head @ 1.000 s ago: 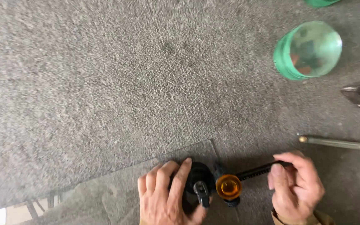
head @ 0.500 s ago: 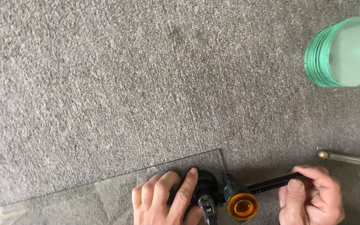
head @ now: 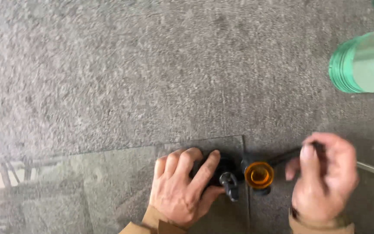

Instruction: Measuring and cutting a circular shape into a glass pane using a circular glass cutter

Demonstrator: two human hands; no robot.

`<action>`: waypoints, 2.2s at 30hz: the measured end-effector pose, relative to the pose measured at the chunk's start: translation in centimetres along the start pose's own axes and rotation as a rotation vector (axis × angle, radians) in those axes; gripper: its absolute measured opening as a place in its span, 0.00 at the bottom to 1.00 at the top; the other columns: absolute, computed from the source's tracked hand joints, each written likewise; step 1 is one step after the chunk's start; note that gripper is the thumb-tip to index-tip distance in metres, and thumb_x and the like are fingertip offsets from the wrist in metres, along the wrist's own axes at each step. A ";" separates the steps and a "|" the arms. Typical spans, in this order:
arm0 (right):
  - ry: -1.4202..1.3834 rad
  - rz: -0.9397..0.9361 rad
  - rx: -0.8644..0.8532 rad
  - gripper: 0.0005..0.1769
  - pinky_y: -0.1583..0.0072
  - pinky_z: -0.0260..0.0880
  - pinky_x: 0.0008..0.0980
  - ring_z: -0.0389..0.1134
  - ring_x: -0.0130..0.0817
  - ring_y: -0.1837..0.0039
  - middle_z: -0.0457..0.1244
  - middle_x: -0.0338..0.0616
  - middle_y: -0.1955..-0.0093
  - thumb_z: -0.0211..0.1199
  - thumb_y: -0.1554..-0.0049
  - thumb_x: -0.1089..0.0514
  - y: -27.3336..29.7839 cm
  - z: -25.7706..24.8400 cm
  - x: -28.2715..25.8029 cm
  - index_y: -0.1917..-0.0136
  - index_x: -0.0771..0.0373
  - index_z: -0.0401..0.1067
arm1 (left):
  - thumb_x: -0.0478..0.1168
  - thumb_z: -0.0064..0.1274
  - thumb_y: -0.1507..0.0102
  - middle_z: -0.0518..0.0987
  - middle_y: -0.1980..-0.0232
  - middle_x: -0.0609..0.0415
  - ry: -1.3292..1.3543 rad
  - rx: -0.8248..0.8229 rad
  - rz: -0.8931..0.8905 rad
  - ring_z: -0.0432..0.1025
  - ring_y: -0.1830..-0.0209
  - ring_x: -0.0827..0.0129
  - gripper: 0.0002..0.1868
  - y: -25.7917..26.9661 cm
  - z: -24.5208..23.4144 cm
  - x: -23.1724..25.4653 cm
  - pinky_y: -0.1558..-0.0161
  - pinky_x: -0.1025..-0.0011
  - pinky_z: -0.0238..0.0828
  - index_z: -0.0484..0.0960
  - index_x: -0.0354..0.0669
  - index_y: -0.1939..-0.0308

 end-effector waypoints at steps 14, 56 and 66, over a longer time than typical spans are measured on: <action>-0.072 -0.105 -0.662 0.12 0.71 0.61 0.18 0.56 0.21 0.69 0.53 0.36 0.63 0.59 0.32 0.64 -7.1 12.8 -5.4 0.36 0.65 0.67 | 0.67 0.48 0.35 0.75 0.48 0.52 0.065 0.100 0.003 0.67 0.58 0.56 0.31 0.2 -0.6 0.0 0.59 0.57 0.62 0.76 0.51 0.39; 0.291 0.056 -0.214 0.06 0.64 0.58 0.22 0.57 0.22 0.69 0.61 0.39 0.70 0.61 0.34 0.59 2.9 -4.7 4.0 0.50 0.64 0.72 | 0.68 0.49 0.38 0.74 0.48 0.55 -0.096 -0.013 0.001 0.66 0.57 0.56 0.34 0.7 1.1 0.3 0.55 0.56 0.61 0.77 0.51 0.39; 0.314 0.050 -0.249 0.06 0.64 0.61 0.23 0.60 0.23 0.69 0.65 0.42 0.66 0.62 0.35 0.59 2.7 -4.4 3.6 0.49 0.65 0.72 | 0.64 0.53 0.39 0.72 0.46 0.54 -0.064 -0.067 0.008 0.64 0.57 0.55 0.35 0.7 1.4 0.2 0.55 0.54 0.60 0.73 0.62 0.30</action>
Point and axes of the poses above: each hand's wrist, its own y-axis away from the middle knuckle, its own z-axis out of the palm, x = y × z, the point moved 9 cm from there along -y, towards the middle knuckle
